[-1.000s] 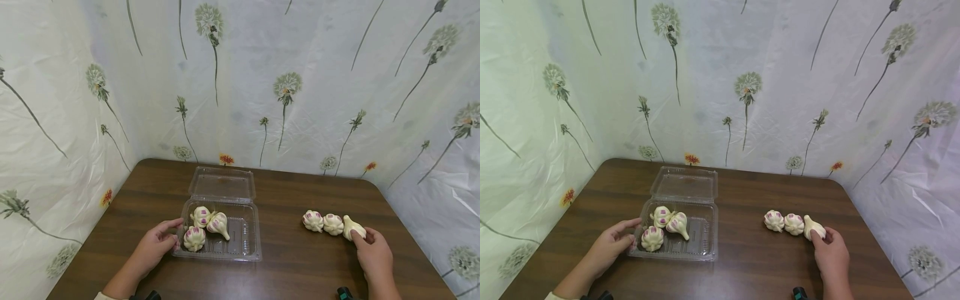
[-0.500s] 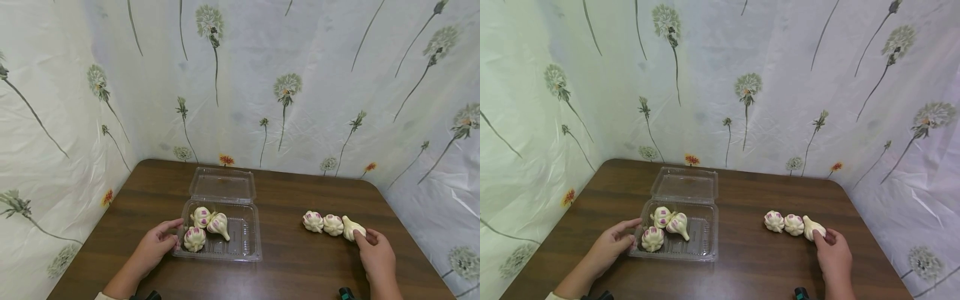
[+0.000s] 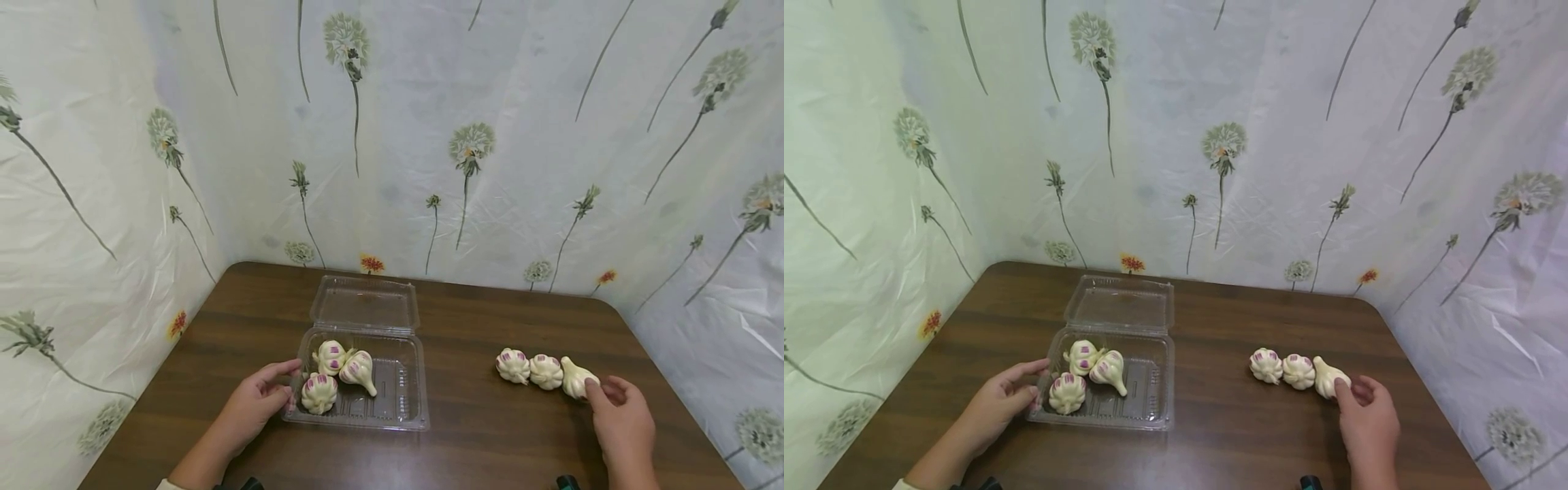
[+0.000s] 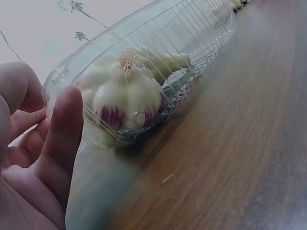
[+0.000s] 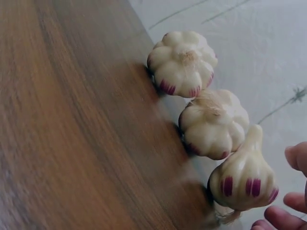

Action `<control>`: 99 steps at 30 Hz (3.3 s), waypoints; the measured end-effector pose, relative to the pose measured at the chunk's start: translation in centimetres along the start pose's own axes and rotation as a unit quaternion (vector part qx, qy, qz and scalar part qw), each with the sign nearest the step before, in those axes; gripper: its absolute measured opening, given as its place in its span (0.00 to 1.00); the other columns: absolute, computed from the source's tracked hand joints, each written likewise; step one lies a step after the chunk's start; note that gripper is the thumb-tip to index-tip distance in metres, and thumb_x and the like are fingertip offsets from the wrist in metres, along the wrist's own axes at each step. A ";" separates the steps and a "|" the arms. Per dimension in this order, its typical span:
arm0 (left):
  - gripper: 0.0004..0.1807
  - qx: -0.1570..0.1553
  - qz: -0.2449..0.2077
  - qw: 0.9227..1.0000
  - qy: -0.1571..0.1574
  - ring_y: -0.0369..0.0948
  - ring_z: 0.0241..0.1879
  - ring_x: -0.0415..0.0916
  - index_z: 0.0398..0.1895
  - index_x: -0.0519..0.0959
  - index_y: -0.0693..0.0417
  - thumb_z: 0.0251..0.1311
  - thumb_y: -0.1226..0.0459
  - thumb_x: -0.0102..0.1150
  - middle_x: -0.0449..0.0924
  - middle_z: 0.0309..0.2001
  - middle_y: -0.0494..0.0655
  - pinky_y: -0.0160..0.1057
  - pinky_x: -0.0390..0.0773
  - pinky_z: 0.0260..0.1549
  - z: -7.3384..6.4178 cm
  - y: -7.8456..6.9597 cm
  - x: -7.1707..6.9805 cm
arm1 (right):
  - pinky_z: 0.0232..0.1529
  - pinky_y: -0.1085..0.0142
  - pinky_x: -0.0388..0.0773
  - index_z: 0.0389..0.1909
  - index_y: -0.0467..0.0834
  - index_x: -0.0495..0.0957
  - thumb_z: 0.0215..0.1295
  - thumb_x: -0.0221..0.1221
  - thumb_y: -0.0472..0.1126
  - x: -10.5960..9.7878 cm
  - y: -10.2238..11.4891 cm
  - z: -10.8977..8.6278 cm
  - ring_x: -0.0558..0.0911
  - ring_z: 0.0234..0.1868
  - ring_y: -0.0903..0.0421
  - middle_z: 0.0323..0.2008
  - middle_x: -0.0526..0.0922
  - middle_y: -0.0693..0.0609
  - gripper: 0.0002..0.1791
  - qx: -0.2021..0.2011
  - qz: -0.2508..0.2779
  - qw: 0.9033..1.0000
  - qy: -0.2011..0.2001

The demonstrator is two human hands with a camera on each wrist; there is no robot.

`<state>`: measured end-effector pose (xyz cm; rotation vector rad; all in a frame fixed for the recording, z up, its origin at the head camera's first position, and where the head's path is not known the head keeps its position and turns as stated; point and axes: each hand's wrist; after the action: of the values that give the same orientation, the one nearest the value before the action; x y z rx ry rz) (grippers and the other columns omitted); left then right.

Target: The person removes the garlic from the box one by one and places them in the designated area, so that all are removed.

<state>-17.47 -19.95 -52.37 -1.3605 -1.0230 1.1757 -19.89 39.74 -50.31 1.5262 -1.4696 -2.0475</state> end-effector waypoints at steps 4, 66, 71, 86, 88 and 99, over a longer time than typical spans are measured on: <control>0.26 0.000 0.001 1.000 0.000 0.37 0.34 0.80 0.72 0.73 0.62 0.71 0.75 0.53 0.72 0.62 0.62 0.34 0.84 0.35 -0.1 0.0 0.0 | 0.33 0.77 0.69 0.77 0.40 0.65 0.72 0.55 0.67 0.0 0.2 0.0 0.75 0.56 0.50 0.67 0.76 0.39 0.45 -0.013 -0.014 1.000 -0.021; 0.26 0.001 0.002 1.000 0.000 0.38 0.34 0.81 0.73 0.72 0.63 0.71 0.75 0.52 0.72 0.62 0.63 0.35 0.84 0.36 -0.1 -0.3 0.0 | 0.55 0.80 0.78 0.63 0.35 0.75 0.72 0.65 0.35 8.0 9.0 -10.9 0.80 0.54 0.68 0.55 0.79 0.42 0.22 -0.253 0.171 0.936 0.176; 0.26 0.010 0.000 1.000 0.003 0.37 0.33 0.81 0.73 0.72 0.65 0.71 0.75 0.53 0.71 0.61 0.65 0.34 0.84 0.35 -0.2 -0.5 0.1 | 0.55 0.79 0.78 0.63 0.37 0.75 0.72 0.65 0.36 8.7 9.4 -11.7 0.81 0.54 0.64 0.56 0.79 0.40 0.22 -0.253 0.171 0.931 0.199; 0.26 0.018 0.005 1.000 -0.001 0.36 0.33 0.82 0.72 0.72 0.65 0.71 0.74 0.54 0.73 0.60 0.62 0.35 0.85 0.35 0.0 -0.4 -0.2 | 0.57 0.76 0.79 0.63 0.39 0.76 0.70 0.68 0.37 10.5 11.4 -13.1 0.81 0.60 0.47 0.57 0.80 0.42 0.22 -0.258 0.178 0.920 0.237; 0.26 0.019 0.005 1.000 -0.002 0.36 0.34 0.82 0.72 0.72 0.65 0.71 0.74 0.55 0.73 0.60 0.62 0.35 0.85 0.35 0.0 -0.3 -0.1 | 0.57 0.75 0.79 0.62 0.39 0.77 0.69 0.68 0.36 10.8 11.5 -13.2 0.81 0.60 0.46 0.56 0.81 0.42 0.22 -0.262 0.178 0.918 0.240; 0.27 0.013 -0.008 1.000 0.005 0.37 0.33 0.81 0.72 0.72 0.65 0.71 0.75 0.54 0.72 0.61 0.64 0.34 0.85 0.35 0.0 0.0 -0.1 | 0.56 0.71 0.83 0.61 0.37 0.77 0.66 0.69 0.32 11.8 12.0 -14.1 0.83 0.56 0.42 0.56 0.81 0.38 0.23 -0.295 0.174 0.903 0.258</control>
<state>-17.45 -20.02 -52.35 -1.3347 -1.0061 1.1657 -18.27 17.98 -47.80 1.2847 -0.7514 -1.5103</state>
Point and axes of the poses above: each hand's wrist, its own z-axis towards the middle knuckle, its own x-axis out of the palm, y = z × x
